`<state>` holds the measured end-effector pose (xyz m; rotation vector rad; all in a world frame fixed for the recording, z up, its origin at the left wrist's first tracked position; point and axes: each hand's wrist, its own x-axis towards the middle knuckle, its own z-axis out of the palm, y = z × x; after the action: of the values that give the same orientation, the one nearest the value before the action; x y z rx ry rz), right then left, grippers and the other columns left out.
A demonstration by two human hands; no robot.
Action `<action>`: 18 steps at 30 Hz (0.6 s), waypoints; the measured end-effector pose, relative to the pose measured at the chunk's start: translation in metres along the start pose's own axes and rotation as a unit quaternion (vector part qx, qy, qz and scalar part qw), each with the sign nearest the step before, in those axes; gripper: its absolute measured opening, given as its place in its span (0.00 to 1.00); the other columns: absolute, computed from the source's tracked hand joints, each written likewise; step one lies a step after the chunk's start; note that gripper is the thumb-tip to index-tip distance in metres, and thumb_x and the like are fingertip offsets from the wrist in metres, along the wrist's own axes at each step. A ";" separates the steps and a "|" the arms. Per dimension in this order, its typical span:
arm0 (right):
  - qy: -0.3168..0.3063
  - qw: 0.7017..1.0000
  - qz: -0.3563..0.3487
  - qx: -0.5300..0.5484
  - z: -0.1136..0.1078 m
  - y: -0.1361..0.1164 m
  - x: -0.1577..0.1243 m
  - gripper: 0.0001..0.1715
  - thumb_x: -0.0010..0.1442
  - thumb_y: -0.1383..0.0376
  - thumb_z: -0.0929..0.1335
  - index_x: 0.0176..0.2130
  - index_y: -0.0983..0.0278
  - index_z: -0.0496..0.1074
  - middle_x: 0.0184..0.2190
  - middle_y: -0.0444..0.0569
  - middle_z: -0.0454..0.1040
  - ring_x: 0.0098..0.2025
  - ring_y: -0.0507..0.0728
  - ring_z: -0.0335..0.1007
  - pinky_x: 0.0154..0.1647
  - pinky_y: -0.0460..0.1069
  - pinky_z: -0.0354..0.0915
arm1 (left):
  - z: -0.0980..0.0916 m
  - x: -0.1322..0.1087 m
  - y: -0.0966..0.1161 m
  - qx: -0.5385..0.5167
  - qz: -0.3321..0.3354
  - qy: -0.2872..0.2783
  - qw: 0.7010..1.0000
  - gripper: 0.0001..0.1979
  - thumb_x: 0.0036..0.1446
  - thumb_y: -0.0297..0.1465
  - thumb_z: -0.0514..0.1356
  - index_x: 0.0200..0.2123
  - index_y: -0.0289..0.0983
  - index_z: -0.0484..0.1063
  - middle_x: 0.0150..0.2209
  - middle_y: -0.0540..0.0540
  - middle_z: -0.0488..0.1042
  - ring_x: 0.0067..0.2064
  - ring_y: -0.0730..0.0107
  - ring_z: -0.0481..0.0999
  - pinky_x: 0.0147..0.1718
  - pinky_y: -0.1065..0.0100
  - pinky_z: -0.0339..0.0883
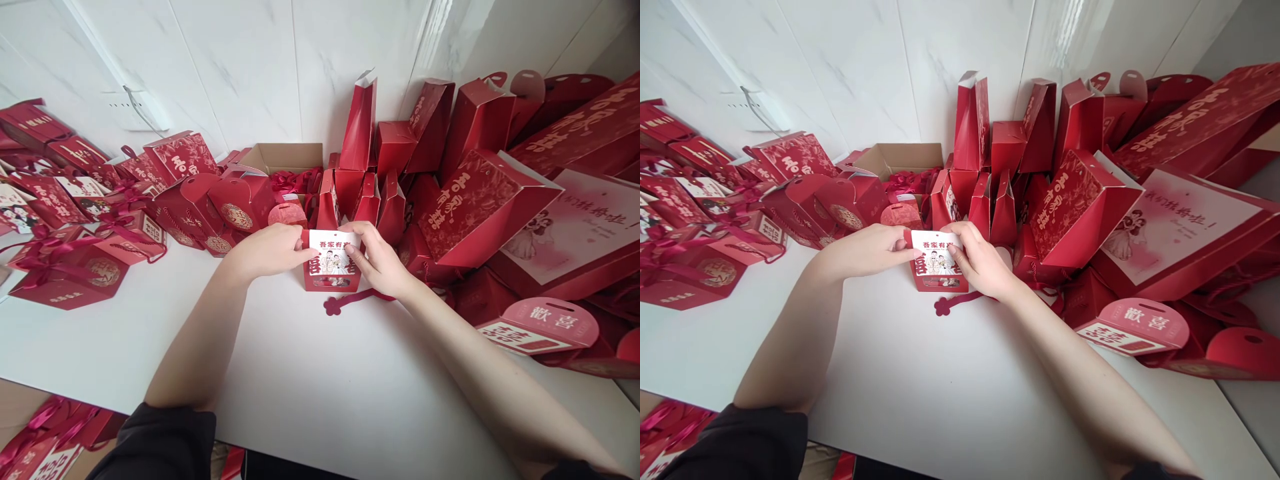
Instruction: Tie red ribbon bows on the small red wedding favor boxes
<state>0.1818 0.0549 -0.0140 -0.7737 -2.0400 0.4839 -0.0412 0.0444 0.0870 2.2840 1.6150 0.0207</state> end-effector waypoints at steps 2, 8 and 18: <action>-0.003 1.000 0.001 -0.010 0.001 0.000 0.000 0.14 0.71 0.61 0.59 0.55 0.56 0.58 0.53 0.53 0.63 0.56 0.62 0.63 0.53 0.58 0.67 | 0.000 0.001 0.000 0.007 0.000 -0.004 1.000 0.19 0.56 0.47 0.53 0.23 0.38 0.59 0.24 0.47 0.66 0.23 0.68 0.64 0.22 0.65 0.50; -0.004 1.000 -0.021 -0.023 0.004 -0.001 0.000 0.16 0.71 0.62 0.58 0.57 0.56 0.56 0.54 0.54 0.61 0.57 0.62 0.61 0.54 0.59 0.68 | -0.001 0.005 0.002 0.021 0.021 -0.003 1.000 0.17 0.57 0.44 0.52 0.24 0.38 0.58 0.24 0.48 0.66 0.24 0.70 0.64 0.22 0.66 0.51; -0.007 0.999 -0.025 -0.038 0.004 0.001 -0.001 0.18 0.70 0.63 0.58 0.58 0.56 0.56 0.53 0.55 0.60 0.56 0.63 0.63 0.53 0.61 0.69 | 0.004 0.009 0.003 -0.073 -0.052 0.054 0.995 0.27 0.65 0.49 0.37 0.22 0.39 0.56 0.22 0.48 0.62 0.23 0.69 0.63 0.24 0.65 0.52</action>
<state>0.1787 0.0546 -0.0173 -0.7637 -2.0950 0.3869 -0.0342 0.0508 0.0829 2.1193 1.7239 0.2316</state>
